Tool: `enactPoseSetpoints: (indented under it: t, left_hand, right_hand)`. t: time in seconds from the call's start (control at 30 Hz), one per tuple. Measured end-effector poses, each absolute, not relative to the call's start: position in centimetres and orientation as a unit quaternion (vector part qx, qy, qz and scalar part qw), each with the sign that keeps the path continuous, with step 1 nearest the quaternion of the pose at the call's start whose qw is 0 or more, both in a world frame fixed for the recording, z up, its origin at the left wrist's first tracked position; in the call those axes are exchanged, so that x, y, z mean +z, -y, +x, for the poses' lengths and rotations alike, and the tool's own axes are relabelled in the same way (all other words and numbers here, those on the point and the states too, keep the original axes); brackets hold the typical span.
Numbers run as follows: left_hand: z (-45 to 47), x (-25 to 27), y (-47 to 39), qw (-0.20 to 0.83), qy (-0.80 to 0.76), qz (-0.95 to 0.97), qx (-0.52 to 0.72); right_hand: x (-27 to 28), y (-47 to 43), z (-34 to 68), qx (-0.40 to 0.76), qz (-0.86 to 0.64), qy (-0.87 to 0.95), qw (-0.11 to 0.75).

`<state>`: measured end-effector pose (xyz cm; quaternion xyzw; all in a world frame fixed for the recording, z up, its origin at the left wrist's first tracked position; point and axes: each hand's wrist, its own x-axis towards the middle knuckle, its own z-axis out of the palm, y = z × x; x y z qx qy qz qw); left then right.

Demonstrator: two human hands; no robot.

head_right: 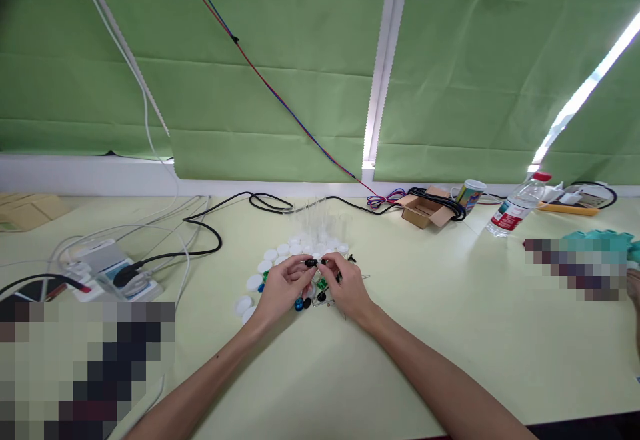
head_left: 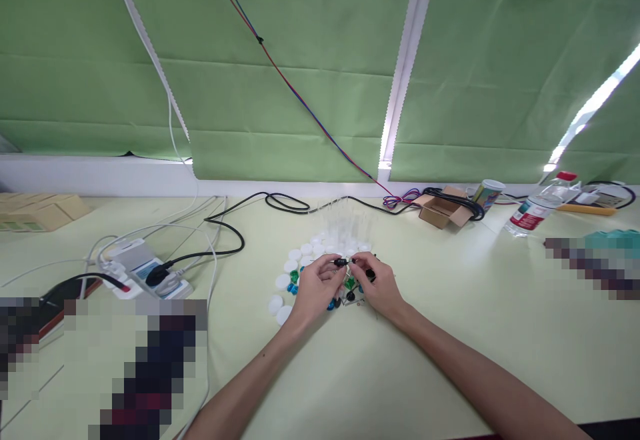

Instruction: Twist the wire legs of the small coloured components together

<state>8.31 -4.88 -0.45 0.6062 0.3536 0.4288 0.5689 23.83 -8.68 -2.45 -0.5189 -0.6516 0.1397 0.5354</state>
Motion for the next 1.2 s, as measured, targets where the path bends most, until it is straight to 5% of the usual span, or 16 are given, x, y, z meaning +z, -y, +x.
enactPoseSetpoints:
  t: [1.2]
  left_hand:
    - [8.4, 0.8, 5.4, 0.659, -0.339, 0.501, 0.446]
  right_hand:
    - [-2.6, 8.4, 23.8, 0.065, -0.534, 0.694, 0.478]
